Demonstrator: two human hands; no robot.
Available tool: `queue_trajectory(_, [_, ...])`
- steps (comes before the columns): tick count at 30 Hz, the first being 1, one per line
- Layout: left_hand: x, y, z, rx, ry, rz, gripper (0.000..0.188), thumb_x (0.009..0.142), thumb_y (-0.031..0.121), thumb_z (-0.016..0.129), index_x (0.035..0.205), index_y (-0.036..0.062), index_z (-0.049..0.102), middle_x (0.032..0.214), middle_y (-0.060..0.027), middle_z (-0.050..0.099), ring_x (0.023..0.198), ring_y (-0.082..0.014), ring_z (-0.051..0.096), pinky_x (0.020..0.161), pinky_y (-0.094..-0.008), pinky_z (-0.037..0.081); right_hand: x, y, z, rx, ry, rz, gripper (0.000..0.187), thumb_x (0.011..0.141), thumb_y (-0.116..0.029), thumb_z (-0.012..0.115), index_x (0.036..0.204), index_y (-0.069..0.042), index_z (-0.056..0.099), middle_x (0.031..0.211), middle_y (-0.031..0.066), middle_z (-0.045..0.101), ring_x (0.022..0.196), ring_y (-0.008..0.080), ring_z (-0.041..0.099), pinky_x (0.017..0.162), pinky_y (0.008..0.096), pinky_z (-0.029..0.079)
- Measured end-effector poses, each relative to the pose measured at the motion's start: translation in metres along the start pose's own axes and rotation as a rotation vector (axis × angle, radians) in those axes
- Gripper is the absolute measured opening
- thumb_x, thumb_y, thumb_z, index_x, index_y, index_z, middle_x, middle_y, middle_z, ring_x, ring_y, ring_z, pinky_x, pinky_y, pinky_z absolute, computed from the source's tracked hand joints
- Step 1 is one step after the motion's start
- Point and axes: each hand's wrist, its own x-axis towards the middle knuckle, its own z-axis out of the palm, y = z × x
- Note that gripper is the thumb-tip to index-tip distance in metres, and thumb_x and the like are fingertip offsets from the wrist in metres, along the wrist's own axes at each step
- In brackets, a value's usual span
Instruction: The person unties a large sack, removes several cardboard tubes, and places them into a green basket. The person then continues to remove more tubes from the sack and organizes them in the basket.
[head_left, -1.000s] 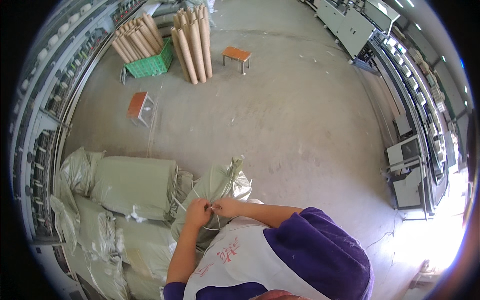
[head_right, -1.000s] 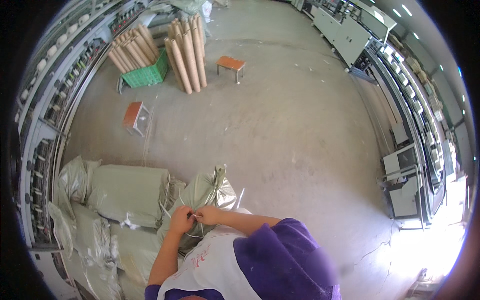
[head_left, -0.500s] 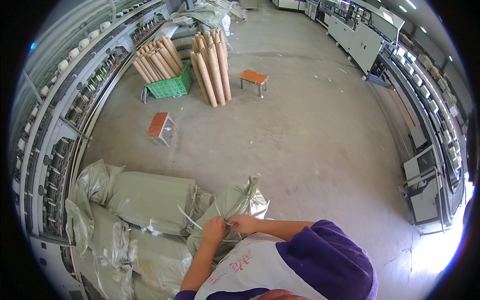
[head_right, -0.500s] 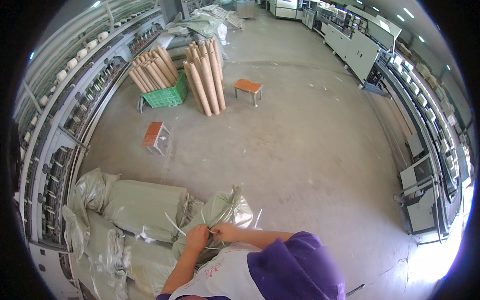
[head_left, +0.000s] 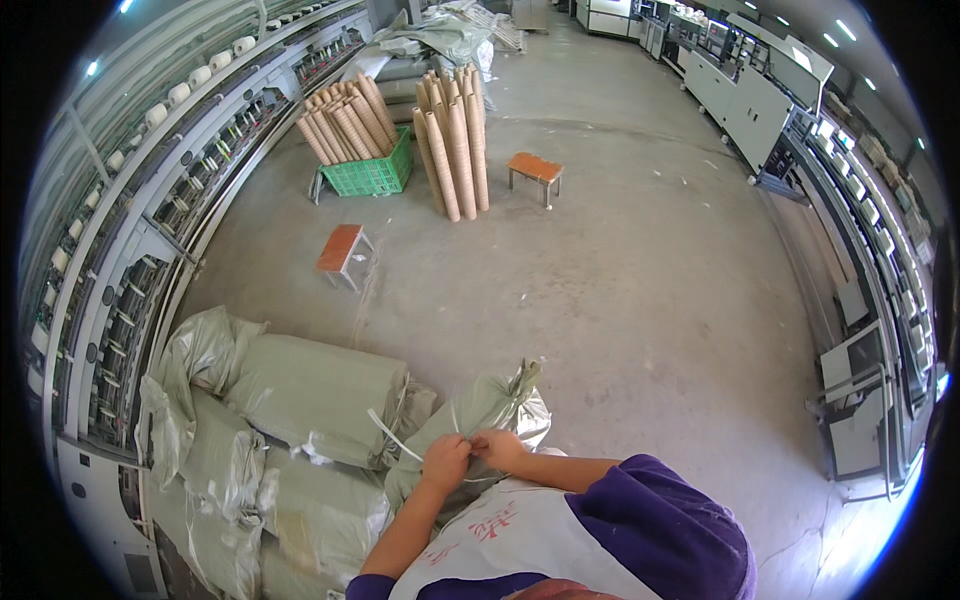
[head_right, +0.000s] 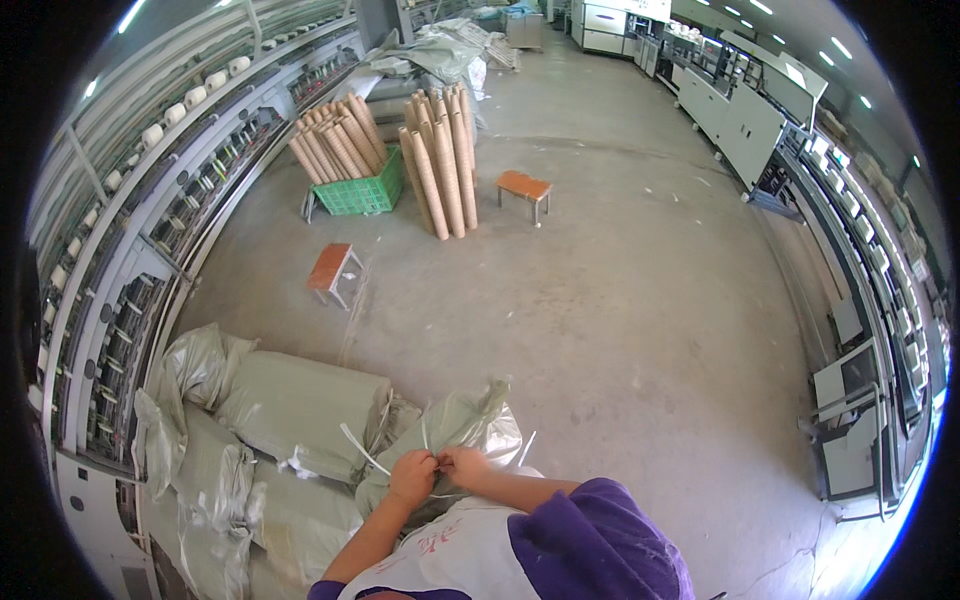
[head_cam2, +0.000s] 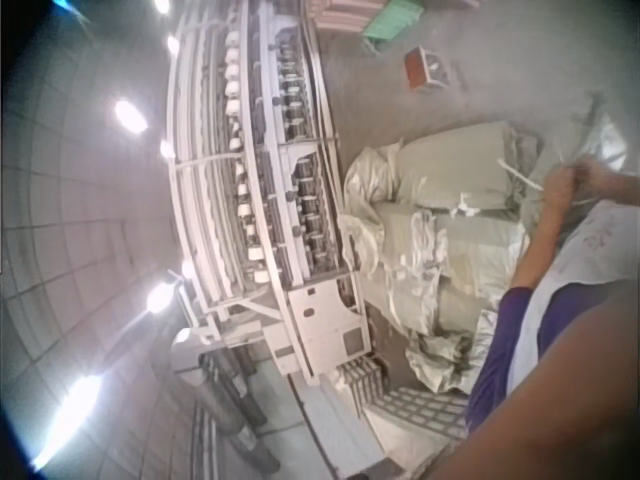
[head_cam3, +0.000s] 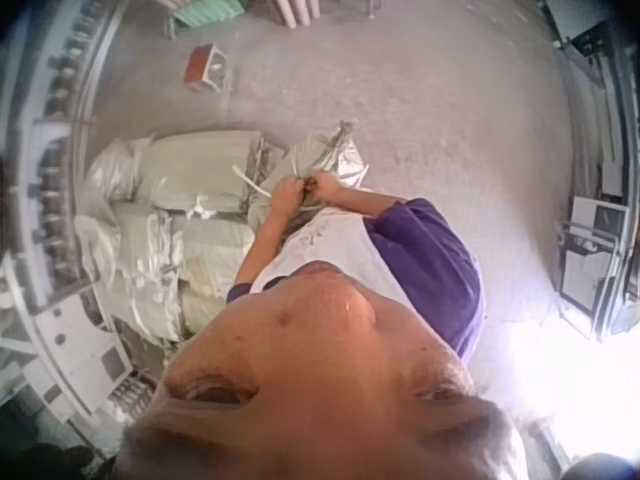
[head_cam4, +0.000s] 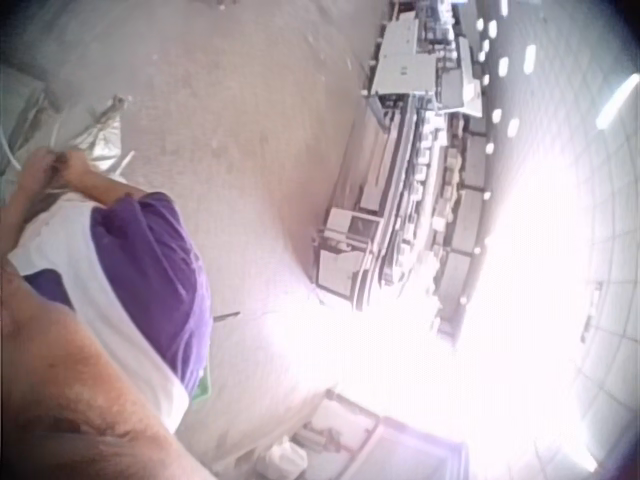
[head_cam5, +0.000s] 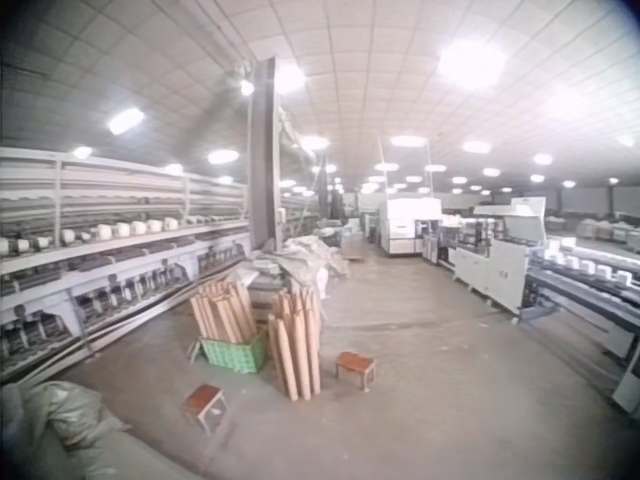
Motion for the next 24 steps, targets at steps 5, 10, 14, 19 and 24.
queue_trajectory(5, [0.002, -0.004, -0.002, -0.154, -0.028, 0.007, 0.005, 0.063, 0.009, 0.061, 0.064, 0.0108, 0.058, 0.080, -0.0055, 0.059, 0.079, -0.0286, 0.056, 0.069, -0.0409, 0.043, -0.001, -0.002, -0.008, -0.258, -0.058, -0.194, 0.021, 0.070, -0.017, 0.069, 0.089, -0.012, 0.064, 0.078, 0.0091, 0.065, 0.076, 0.0274, 0.061, 0.068, 0.0396, 0.049])
queue_trajectory(10, [0.000, -0.017, 0.012, -0.504, -0.152, -0.279, 0.006, 0.061, 0.012, 0.062, 0.065, 0.0108, 0.057, 0.074, -0.0064, 0.060, 0.082, -0.0283, 0.056, 0.069, -0.0431, 0.042, 0.000, -0.005, -0.013, -0.117, -0.050, -0.124, 0.021, 0.067, -0.016, 0.070, 0.087, -0.010, 0.063, 0.077, 0.0082, 0.065, 0.075, 0.0264, 0.062, 0.067, 0.0379, 0.049])
queue_trajectory(14, [0.004, -0.010, 0.020, -0.244, -0.213, -0.337, 0.009, 0.061, 0.017, 0.065, 0.065, 0.0115, 0.058, 0.073, -0.0063, 0.061, 0.082, -0.0297, 0.056, 0.069, -0.0442, 0.042, 0.003, -0.008, -0.018, -0.010, -0.084, 0.018, 0.020, 0.066, -0.013, 0.069, 0.085, -0.010, 0.063, 0.076, 0.0077, 0.065, 0.075, 0.0264, 0.062, 0.066, 0.0384, 0.049])
queue_trajectory(19, [0.013, 0.005, 0.009, -0.110, -0.252, -0.254, 0.007, 0.060, 0.016, 0.064, 0.063, 0.0119, 0.059, 0.071, -0.0060, 0.062, 0.080, -0.0306, 0.055, 0.069, -0.0448, 0.041, 0.001, -0.011, -0.024, -0.229, -0.031, -0.195, 0.019, 0.064, -0.008, 0.067, 0.082, -0.011, 0.061, 0.072, 0.0078, 0.062, 0.076, 0.0273, 0.061, 0.067, 0.0382, 0.049])
queue_trajectory(24, [0.017, 0.015, 0.000, -0.068, -0.244, -0.191, 0.007, 0.056, 0.013, 0.064, 0.059, 0.0117, 0.058, 0.069, -0.0066, 0.062, 0.076, -0.0294, 0.056, 0.068, -0.0443, 0.041, -0.009, -0.016, -0.024, -0.127, 0.013, -0.178, 0.019, 0.062, -0.004, 0.066, 0.077, -0.009, 0.056, 0.073, 0.0103, 0.060, 0.075, 0.0285, 0.060, 0.065, 0.0388, 0.048])
